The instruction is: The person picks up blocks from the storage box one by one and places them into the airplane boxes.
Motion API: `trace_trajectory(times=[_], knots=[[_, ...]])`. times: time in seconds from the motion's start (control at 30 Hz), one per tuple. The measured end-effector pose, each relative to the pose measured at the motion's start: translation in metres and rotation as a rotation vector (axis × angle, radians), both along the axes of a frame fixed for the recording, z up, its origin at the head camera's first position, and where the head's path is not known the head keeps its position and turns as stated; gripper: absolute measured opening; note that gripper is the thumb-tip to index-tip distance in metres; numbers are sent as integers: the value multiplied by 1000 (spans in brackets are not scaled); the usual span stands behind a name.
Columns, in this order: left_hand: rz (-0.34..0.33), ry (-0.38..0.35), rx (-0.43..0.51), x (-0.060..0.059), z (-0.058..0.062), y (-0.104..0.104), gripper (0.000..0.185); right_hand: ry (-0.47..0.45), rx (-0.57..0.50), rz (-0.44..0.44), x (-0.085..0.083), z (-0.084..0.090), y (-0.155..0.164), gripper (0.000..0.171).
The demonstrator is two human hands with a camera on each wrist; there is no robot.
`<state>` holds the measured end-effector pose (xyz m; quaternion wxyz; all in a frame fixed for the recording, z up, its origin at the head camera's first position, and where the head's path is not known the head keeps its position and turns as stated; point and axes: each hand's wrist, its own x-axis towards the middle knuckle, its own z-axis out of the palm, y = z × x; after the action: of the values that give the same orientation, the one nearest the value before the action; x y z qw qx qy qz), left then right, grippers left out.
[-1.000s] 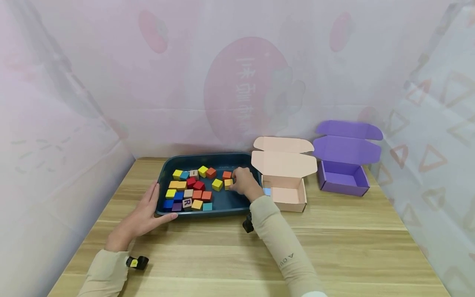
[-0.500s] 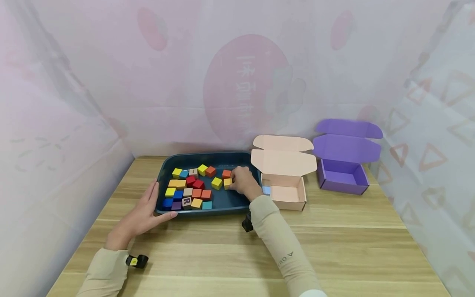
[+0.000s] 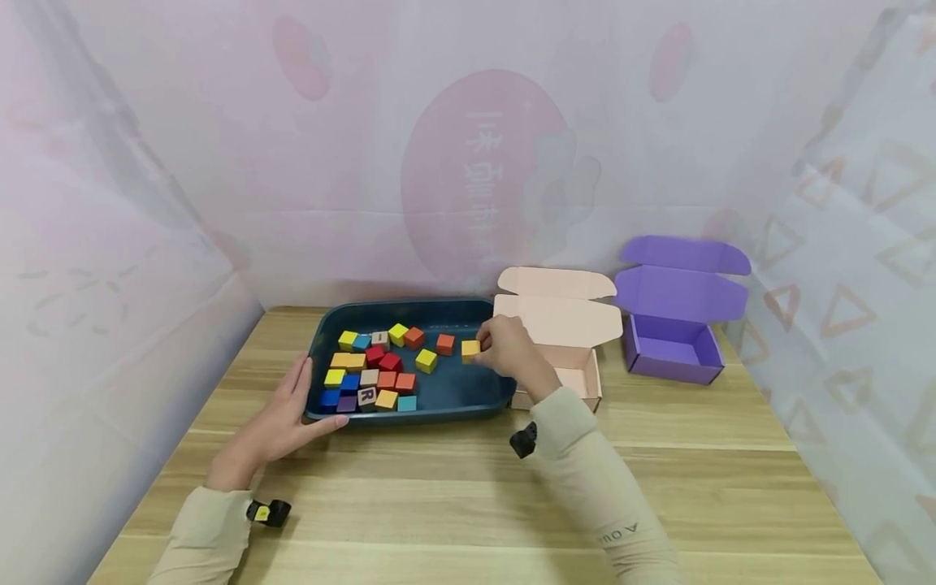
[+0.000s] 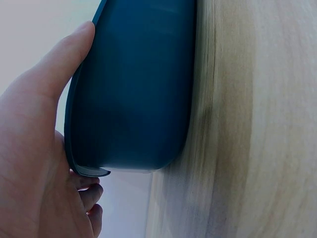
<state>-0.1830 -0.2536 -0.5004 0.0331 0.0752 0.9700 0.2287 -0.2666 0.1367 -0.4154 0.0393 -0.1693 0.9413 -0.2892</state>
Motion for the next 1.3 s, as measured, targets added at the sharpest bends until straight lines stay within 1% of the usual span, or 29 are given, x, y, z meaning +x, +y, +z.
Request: trace_trajectory(times=[0.1,0.2,0.37,0.5,0.63,0.8,1.03,1.17,1.3], knots=[[-2,0,1,0,0,0,132,-4,2,-14,9,10,15,29],[-5,2,7,0,1,0,132,6,-7,-19,17,17,29,29],[-6,9,5,1,2,0,131,11,-26,-42,27,23,51,28],[-4,5,-4,1,2,0,132,15,-17,-75,33,24,65,29],[-2,-2,-2,2,3,0,132,25,-13,-87,36,17,80,31],[-1,-5,-1,2,3,0,131,6,-16,-93,36,3,91,28],[1,-6,-1,2,4,0,131,-63,-56,-117,33,-22,94,22],[0,-4,0,2,3,0,131,-68,-58,-114,30,-30,93,21],[-1,-2,-2,2,2,0,131,-58,-44,-104,27,-35,93,23]])
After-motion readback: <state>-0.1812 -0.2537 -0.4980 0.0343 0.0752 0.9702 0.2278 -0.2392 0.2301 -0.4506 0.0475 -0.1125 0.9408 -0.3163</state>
